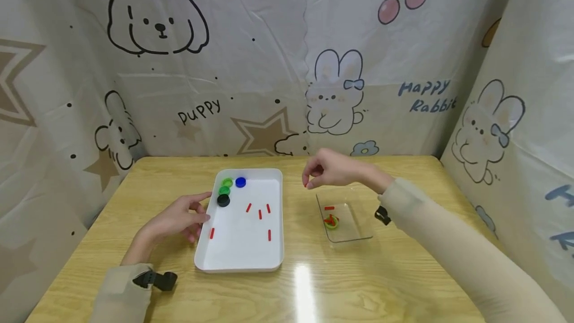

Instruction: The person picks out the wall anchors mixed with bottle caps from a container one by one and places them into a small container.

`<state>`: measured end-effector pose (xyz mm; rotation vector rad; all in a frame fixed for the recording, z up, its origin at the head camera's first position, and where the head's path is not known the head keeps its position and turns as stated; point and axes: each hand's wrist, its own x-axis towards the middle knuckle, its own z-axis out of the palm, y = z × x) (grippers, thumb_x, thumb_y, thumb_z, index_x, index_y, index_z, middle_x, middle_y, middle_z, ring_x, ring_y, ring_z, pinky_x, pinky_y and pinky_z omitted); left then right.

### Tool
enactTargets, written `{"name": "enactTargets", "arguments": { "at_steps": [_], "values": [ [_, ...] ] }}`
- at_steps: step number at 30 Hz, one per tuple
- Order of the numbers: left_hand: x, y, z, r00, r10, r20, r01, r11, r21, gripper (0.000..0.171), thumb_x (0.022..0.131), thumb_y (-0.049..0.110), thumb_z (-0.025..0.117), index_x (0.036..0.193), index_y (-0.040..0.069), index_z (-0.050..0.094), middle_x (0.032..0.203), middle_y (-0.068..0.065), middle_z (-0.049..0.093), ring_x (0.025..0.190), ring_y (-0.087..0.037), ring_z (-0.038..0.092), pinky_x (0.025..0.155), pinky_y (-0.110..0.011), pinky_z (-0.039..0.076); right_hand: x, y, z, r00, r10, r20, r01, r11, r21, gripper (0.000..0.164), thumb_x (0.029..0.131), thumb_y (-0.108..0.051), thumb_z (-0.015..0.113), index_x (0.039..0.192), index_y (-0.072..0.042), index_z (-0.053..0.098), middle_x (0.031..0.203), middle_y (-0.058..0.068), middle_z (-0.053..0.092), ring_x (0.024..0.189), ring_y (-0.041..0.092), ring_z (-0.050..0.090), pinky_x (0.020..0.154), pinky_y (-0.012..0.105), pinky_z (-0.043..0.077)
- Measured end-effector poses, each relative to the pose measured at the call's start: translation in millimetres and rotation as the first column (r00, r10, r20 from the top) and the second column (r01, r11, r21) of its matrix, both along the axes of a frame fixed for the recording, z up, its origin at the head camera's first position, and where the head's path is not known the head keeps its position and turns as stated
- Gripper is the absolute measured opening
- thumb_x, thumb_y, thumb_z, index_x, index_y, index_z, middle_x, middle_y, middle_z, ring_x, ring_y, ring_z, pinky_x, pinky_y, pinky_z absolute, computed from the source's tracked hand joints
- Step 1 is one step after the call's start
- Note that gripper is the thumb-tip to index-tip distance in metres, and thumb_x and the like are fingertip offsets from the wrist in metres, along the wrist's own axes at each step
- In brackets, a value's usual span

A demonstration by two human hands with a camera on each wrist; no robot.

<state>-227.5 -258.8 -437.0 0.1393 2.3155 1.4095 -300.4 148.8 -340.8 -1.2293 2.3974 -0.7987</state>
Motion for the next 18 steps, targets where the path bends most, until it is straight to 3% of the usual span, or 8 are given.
{"name": "enactTargets", "arguments": {
  "at_steps": [8, 18],
  "values": [
    [1.9, -0.7, 2.5, 1.0, -0.003, -0.001, 0.003, 1.0, -0.006, 0.067, 0.091, 0.007, 0.061, 0.15, 0.01, 0.028, 0.099, -0.019, 0.049, 0.061, -0.029, 0.06, 0.05, -0.043, 0.054, 12.1, 35.6, -10.1, 0.997, -0.07, 0.018, 0.069, 0.996, 0.048, 0.007, 0.086, -0.019, 0.071, 0.083, -0.024, 0.071, 0.061, -0.002, 0.044, 0.058, 0.008, 0.038, 0.057, 0.025, 0.036],
    [0.7, 0.0, 2.1, 1.0, -0.005, 0.003, 0.005, 1.0, 0.002, 0.068, 0.091, 0.008, 0.061, 0.15, 0.011, 0.028, 0.1, -0.019, 0.049, 0.061, -0.029, 0.061, 0.05, -0.043, 0.054, 20.5, 53.8, -29.9, 0.994, -0.095, 0.058, 0.094, 0.995, 0.023, 0.008, 0.085, -0.014, 0.072, 0.081, -0.021, 0.071, 0.062, -0.001, 0.047, 0.06, 0.009, 0.04, 0.056, 0.024, 0.036]
  ]
}}
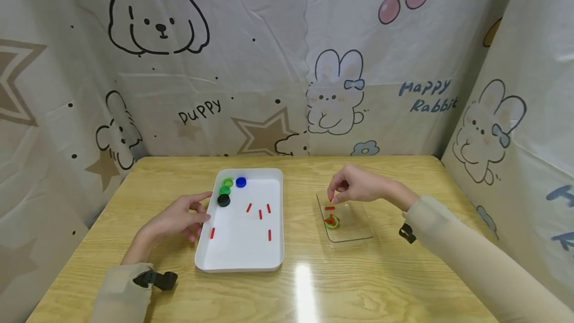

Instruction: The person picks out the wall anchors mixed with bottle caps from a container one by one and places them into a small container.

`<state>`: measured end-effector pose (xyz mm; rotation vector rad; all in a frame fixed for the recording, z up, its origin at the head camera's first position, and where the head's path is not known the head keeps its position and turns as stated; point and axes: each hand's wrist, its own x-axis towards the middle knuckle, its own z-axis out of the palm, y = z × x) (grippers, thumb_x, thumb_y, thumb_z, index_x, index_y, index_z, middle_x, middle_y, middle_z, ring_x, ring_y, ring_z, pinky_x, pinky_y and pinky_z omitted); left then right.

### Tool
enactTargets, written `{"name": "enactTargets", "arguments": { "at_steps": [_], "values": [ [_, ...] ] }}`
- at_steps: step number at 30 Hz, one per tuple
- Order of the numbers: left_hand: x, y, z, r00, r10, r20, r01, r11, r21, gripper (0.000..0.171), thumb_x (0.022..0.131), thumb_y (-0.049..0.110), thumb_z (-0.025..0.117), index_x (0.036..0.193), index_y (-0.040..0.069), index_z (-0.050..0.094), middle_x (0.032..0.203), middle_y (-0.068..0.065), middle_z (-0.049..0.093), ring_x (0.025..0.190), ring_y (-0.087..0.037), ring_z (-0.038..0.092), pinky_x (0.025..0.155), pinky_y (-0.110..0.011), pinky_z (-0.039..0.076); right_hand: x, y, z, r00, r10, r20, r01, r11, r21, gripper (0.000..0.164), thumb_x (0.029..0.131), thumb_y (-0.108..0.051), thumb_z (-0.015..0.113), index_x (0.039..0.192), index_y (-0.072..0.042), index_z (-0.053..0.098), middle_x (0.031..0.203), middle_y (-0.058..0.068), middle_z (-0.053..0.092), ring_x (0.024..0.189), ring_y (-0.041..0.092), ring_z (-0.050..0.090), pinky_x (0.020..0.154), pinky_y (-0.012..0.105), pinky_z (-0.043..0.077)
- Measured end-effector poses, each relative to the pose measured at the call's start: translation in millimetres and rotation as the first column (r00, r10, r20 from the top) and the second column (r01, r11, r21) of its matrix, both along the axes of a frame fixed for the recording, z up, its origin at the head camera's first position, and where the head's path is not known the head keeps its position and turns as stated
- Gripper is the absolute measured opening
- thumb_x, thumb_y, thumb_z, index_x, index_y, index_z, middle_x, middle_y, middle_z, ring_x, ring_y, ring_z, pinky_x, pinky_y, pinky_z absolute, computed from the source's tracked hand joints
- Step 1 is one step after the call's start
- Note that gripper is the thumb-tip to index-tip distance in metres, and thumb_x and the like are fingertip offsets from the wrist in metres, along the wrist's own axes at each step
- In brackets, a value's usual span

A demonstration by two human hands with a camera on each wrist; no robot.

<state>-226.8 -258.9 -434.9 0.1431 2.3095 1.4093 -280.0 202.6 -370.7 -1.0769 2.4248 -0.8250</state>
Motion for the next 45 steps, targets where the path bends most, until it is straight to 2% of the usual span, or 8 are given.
{"name": "enactTargets", "arguments": {
  "at_steps": [6, 14, 21, 26, 29, 36, 45],
  "values": [
    [1.5, -0.1, 1.1, 1.0, -0.012, -0.001, 0.012, 1.0, 0.011, 0.068, 0.092, 0.009, 0.061, 0.15, 0.01, 0.026, 0.1, -0.02, 0.049, 0.061, -0.029, 0.061, 0.05, -0.042, 0.054, -1.3, 4.0, -11.1, 1.0, 0.002, 0.015, -0.002, 1.0, -0.003, 0.008, 0.083, -0.009, 0.073, 0.083, -0.016, 0.072, 0.061, 0.0, 0.046, 0.058, 0.009, 0.039, 0.055, 0.023, 0.034],
    [3.4, 0.6, 3.1, 1.0, -0.013, -0.008, 0.013, 1.0, 0.022, 0.069, 0.092, 0.01, 0.062, 0.15, 0.009, 0.026, 0.1, -0.02, 0.049, 0.061, -0.029, 0.061, 0.049, -0.043, 0.054, -0.4, 4.8, -13.3, 1.0, 0.0, 0.023, 0.0, 1.0, -0.001, 0.005, 0.083, -0.012, 0.074, 0.086, -0.015, 0.074, 0.061, -0.001, 0.044, 0.057, 0.008, 0.038, 0.056, 0.023, 0.035],
    [2.0, -0.5, 2.1, 1.0, -0.018, -0.013, 0.018, 1.0, 0.022, 0.069, 0.091, 0.009, 0.062, 0.15, 0.009, 0.027, 0.1, -0.019, 0.048, 0.062, -0.029, 0.062, 0.05, -0.042, 0.054, -0.1, 0.5, -3.7, 1.0, -0.025, 0.003, 0.025, 1.0, -0.012, 0.005, 0.083, -0.017, 0.074, 0.088, -0.018, 0.073, 0.062, -0.001, 0.045, 0.06, 0.01, 0.041, 0.056, 0.025, 0.036],
    [1.5, -1.4, 1.6, 1.0, -0.018, -0.012, 0.018, 0.999, 0.027, 0.069, 0.091, 0.009, 0.062, 0.15, 0.009, 0.027, 0.099, -0.02, 0.049, 0.061, -0.029, 0.062, 0.049, -0.042, 0.054, 0.7, -7.9, 5.1, 1.0, -0.027, -0.006, 0.027, 1.0, -0.015, 0.013, 0.084, -0.021, 0.074, 0.096, -0.017, 0.074, 0.06, -0.002, 0.04, 0.057, 0.009, 0.037, 0.058, 0.026, 0.037],
    [1.5, -1.4, 1.8, 1.0, -0.017, -0.011, 0.017, 1.0, 0.026, 0.069, 0.091, 0.009, 0.062, 0.15, 0.009, 0.027, 0.1, -0.02, 0.048, 0.062, -0.029, 0.062, 0.049, -0.043, 0.054, 1.4, -15.5, 11.2, 0.999, -0.024, -0.029, 0.024, 1.0, -0.016, 0.015, 0.083, -0.023, 0.074, 0.099, -0.021, 0.074, 0.059, -0.003, 0.038, 0.055, 0.008, 0.035, 0.058, 0.025, 0.037],
    [1.0, -0.8, 2.9, 1.0, -0.009, -0.004, 0.01, 1.0, 0.016, 0.068, 0.091, 0.009, 0.062, 0.15, 0.01, 0.027, 0.101, -0.019, 0.049, 0.062, -0.029, 0.061, 0.05, -0.043, 0.054, -0.1, -35.3, 21.9, 0.997, 0.017, -0.081, -0.02, 0.999, -0.026, 0.02, 0.081, -0.03, 0.076, 0.101, -0.028, 0.073, 0.058, -0.005, 0.036, 0.055, 0.008, 0.035, 0.055, 0.024, 0.034],
    [-1.1, -1.7, 0.1, 1.0, -0.009, 0.007, 0.009, 1.0, 0.012, 0.069, 0.091, 0.009, 0.062, 0.15, 0.011, 0.027, 0.101, -0.019, 0.049, 0.063, -0.029, 0.062, 0.051, -0.042, 0.055, -7.7, -69.7, 26.9, 0.996, 0.069, -0.058, -0.07, 0.997, -0.01, 0.021, 0.079, -0.025, 0.078, 0.1, -0.028, 0.074, 0.058, -0.004, 0.033, 0.055, 0.009, 0.033, 0.054, 0.023, 0.032]
  ]
}}
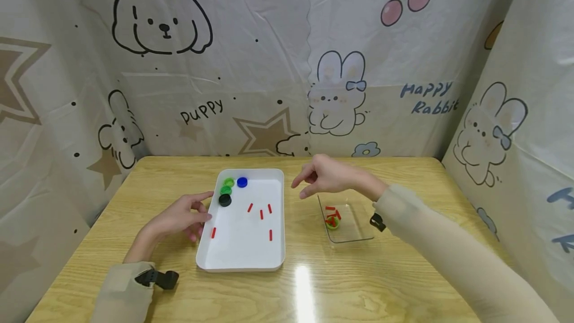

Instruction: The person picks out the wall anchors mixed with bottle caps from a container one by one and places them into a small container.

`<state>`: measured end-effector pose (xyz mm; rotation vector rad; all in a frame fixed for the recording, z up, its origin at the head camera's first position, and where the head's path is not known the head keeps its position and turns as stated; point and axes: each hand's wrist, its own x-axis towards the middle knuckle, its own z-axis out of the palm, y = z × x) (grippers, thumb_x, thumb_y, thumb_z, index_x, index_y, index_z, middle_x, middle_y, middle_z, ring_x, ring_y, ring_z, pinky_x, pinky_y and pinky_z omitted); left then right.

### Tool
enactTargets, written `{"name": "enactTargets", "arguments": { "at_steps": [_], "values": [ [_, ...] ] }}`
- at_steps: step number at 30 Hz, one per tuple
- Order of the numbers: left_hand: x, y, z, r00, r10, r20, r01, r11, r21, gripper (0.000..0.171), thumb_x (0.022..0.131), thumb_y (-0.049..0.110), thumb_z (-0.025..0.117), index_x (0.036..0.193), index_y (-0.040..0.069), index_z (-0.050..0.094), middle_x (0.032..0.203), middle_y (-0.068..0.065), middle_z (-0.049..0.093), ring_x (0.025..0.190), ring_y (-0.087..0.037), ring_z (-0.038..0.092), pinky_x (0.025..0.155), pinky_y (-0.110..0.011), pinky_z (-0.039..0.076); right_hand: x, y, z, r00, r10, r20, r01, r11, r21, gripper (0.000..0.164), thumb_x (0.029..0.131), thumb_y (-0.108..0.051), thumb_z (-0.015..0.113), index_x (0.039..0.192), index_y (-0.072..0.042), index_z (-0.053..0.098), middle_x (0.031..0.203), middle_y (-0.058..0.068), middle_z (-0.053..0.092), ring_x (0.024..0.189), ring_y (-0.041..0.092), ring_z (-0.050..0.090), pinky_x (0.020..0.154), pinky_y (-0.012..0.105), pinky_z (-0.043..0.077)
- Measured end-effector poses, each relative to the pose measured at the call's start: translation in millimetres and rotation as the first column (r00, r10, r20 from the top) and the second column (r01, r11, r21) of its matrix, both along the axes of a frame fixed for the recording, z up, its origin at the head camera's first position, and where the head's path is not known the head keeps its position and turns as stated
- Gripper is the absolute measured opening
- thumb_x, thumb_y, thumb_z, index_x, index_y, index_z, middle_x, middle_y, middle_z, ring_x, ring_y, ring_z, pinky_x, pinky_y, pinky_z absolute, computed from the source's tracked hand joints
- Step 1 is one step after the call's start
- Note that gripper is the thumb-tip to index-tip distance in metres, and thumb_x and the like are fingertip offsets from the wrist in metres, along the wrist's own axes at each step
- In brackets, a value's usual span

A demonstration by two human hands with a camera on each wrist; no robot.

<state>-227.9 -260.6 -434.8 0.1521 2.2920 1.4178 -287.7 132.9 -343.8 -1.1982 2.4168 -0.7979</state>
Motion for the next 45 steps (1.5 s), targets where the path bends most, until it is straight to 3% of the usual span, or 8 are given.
{"name": "enactTargets", "arguments": {
  "at_steps": [9, 16, 23, 28, 33, 45],
  "values": [
    [-0.6, 0.2, -3.2, 1.0, 0.009, 0.002, -0.009, 1.0, 0.009, 0.069, 0.091, 0.009, 0.063, 0.15, 0.012, 0.028, 0.101, -0.02, 0.049, 0.062, -0.03, 0.062, 0.051, -0.044, 0.055, -13.3, -40.4, -9.1, 0.996, 0.091, 0.003, -0.091, 0.995, -0.036, 0.022, 0.078, -0.025, 0.079, 0.1, -0.021, 0.075, 0.058, -0.004, 0.039, 0.055, 0.007, 0.034, 0.053, 0.022, 0.033],
    [0.9, 0.9, -2.9, 1.0, -0.001, 0.002, 0.001, 1.0, 0.015, 0.068, 0.091, 0.008, 0.062, 0.15, 0.012, 0.028, 0.102, -0.02, 0.049, 0.063, -0.031, 0.063, 0.05, -0.044, 0.055, -25.4, -65.7, -24.8, 0.994, 0.11, 0.017, -0.11, 0.994, -0.015, 0.022, 0.079, -0.023, 0.079, 0.1, -0.021, 0.075, 0.06, -0.005, 0.043, 0.057, 0.007, 0.036, 0.054, 0.022, 0.033],
    [0.4, -1.0, -2.9, 1.0, 0.0, 0.001, 0.0, 1.0, 0.003, 0.068, 0.091, 0.009, 0.062, 0.15, 0.012, 0.028, 0.102, -0.02, 0.049, 0.064, -0.03, 0.062, 0.051, -0.043, 0.055, -35.1, -90.5, -47.0, 0.994, 0.105, 0.038, -0.103, 0.994, -0.033, 0.02, 0.079, -0.02, 0.079, 0.098, -0.021, 0.076, 0.063, -0.002, 0.045, 0.061, 0.008, 0.039, 0.055, 0.021, 0.034],
    [0.1, -0.4, -0.4, 1.0, -0.002, 0.003, 0.002, 1.0, 0.01, 0.068, 0.092, 0.01, 0.062, 0.15, 0.013, 0.028, 0.102, -0.02, 0.049, 0.064, -0.031, 0.063, 0.051, -0.043, 0.055, -37.9, -103.4, -55.8, 0.992, 0.102, 0.068, -0.101, 0.995, -0.022, 0.024, 0.079, -0.018, 0.079, 0.102, -0.012, 0.075, 0.066, 0.0, 0.046, 0.063, 0.01, 0.041, 0.055, 0.021, 0.035],
    [1.2, 0.1, 2.8, 1.0, -0.008, -0.009, 0.008, 1.0, 0.015, 0.068, 0.091, 0.01, 0.062, 0.15, 0.011, 0.028, 0.102, -0.02, 0.048, 0.063, -0.031, 0.062, 0.05, -0.043, 0.055, -38.8, -114.3, -64.6, 0.992, 0.107, 0.074, -0.107, 0.994, 0.003, 0.024, 0.078, -0.015, 0.079, 0.102, -0.011, 0.076, 0.067, 0.0, 0.05, 0.065, 0.011, 0.043, 0.057, 0.021, 0.036],
    [0.6, -0.8, 0.8, 1.0, -0.01, -0.007, 0.01, 1.0, -0.011, 0.068, 0.091, 0.011, 0.062, 0.15, 0.012, 0.028, 0.102, -0.019, 0.049, 0.063, -0.03, 0.062, 0.051, -0.043, 0.055, -39.5, -131.4, -67.5, 0.991, 0.086, 0.103, -0.091, 0.995, 0.04, 0.023, 0.077, -0.012, 0.079, 0.1, -0.012, 0.076, 0.065, -0.001, 0.048, 0.064, 0.012, 0.043, 0.057, 0.02, 0.036]
  ]
}}
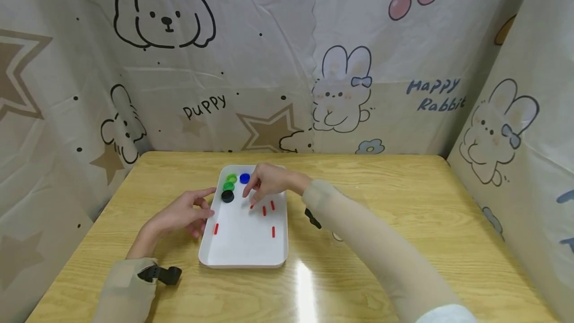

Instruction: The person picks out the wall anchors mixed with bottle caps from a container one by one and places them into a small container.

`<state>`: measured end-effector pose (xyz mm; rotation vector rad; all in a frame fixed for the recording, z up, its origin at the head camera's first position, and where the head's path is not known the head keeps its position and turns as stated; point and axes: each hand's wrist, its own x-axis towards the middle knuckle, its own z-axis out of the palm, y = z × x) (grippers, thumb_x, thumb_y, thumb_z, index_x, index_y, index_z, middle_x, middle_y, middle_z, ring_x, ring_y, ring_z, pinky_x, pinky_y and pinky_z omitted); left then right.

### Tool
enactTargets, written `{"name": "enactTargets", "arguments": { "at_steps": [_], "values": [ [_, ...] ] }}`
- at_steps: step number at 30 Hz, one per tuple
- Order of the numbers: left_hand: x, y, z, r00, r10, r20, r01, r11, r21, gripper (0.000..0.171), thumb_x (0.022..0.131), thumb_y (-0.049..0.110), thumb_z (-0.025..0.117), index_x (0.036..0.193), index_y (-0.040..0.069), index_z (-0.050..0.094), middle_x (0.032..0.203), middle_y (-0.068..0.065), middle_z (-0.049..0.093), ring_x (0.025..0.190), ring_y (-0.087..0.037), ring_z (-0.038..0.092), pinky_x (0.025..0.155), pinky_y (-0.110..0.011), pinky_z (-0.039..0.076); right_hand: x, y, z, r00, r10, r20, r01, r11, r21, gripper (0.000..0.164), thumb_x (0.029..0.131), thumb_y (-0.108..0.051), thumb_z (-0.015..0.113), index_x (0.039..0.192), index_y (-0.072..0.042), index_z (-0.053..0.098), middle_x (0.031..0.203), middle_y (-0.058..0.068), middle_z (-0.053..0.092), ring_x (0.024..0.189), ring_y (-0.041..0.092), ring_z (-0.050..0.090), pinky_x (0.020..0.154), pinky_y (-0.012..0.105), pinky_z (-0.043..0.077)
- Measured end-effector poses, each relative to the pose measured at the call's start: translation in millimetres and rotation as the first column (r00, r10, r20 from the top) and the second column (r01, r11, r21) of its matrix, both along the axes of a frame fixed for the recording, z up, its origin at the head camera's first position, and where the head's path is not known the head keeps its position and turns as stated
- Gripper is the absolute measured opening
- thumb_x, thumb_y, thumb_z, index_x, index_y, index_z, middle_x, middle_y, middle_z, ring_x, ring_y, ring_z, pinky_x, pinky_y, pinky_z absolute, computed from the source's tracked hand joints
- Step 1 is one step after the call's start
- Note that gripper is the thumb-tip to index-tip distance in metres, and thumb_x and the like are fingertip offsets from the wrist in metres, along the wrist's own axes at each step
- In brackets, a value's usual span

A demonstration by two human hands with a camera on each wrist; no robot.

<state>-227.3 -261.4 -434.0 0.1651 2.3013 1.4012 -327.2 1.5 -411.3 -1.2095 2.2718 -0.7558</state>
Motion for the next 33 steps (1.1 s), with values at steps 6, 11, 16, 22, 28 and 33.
{"name": "enactTargets", "arguments": {
  "at_steps": [6, 11, 16, 22, 28, 33],
  "values": [
    [-1.3, -0.5, -1.5, 1.0, 0.011, 0.007, -0.011, 1.0, -0.003, 0.069, 0.091, 0.011, 0.063, 0.15, 0.012, 0.028, 0.102, -0.019, 0.049, 0.063, -0.029, 0.062, 0.052, -0.042, 0.055, -2.4, 2.8, -9.1, 0.997, -0.068, 0.029, 0.066, 0.996, 0.057, 0.021, 0.076, -0.017, 0.081, 0.097, -0.017, 0.078, 0.068, -0.001, 0.05, 0.065, 0.01, 0.043, 0.056, 0.019, 0.035],
    [-1.6, -0.2, -2.5, 1.0, 0.026, 0.011, -0.026, 1.0, -0.012, 0.068, 0.091, 0.01, 0.063, 0.15, 0.014, 0.029, 0.103, -0.019, 0.05, 0.064, -0.03, 0.062, 0.052, -0.042, 0.055, -5.6, 3.5, -17.2, 0.997, -0.082, -0.01, 0.083, 0.994, 0.076, 0.02, 0.073, -0.018, 0.083, 0.093, -0.02, 0.078, 0.067, -0.003, 0.052, 0.065, 0.009, 0.044, 0.055, 0.019, 0.035],
    [-1.8, 0.6, -2.7, 0.999, 0.035, 0.009, -0.035, 0.999, -0.012, 0.068, 0.091, 0.01, 0.063, 0.15, 0.016, 0.03, 0.102, -0.019, 0.05, 0.064, -0.03, 0.062, 0.052, -0.042, 0.055, -7.3, 3.5, -20.9, 0.997, -0.069, -0.046, 0.072, 0.995, 0.07, 0.019, 0.072, -0.018, 0.085, 0.089, -0.02, 0.079, 0.07, -0.004, 0.056, 0.067, 0.009, 0.045, 0.056, 0.019, 0.036],
    [-1.7, -0.4, -2.5, 1.0, 0.029, 0.0, -0.029, 1.0, -0.01, 0.068, 0.091, 0.011, 0.063, 0.15, 0.015, 0.03, 0.102, -0.019, 0.05, 0.064, -0.029, 0.062, 0.052, -0.042, 0.055, -8.0, 1.7, -23.8, 0.997, -0.071, -0.028, 0.072, 0.997, 0.035, 0.017, 0.072, -0.014, 0.084, 0.087, -0.018, 0.079, 0.07, -0.003, 0.057, 0.067, 0.01, 0.047, 0.056, 0.02, 0.037],
    [-1.2, -0.2, -3.2, 1.0, 0.026, 0.01, -0.026, 1.0, -0.011, 0.068, 0.091, 0.011, 0.063, 0.15, 0.015, 0.029, 0.102, -0.019, 0.05, 0.064, -0.03, 0.062, 0.052, -0.043, 0.055, -7.8, -0.4, -28.4, 0.996, -0.093, -0.003, 0.093, 0.995, 0.044, 0.015, 0.072, -0.011, 0.083, 0.083, -0.02, 0.078, 0.07, -0.003, 0.058, 0.065, 0.01, 0.048, 0.054, 0.02, 0.038],
    [-0.8, -0.4, -3.4, 1.0, 0.027, 0.006, -0.027, 1.0, -0.004, 0.068, 0.091, 0.011, 0.063, 0.15, 0.014, 0.03, 0.101, -0.019, 0.051, 0.064, -0.03, 0.062, 0.052, -0.043, 0.055, -7.9, -3.2, -28.3, 0.997, -0.077, 0.003, 0.077, 0.996, 0.045, 0.013, 0.074, -0.01, 0.082, 0.082, -0.019, 0.078, 0.074, -0.003, 0.061, 0.066, 0.011, 0.05, 0.055, 0.02, 0.04]
  ]
}}
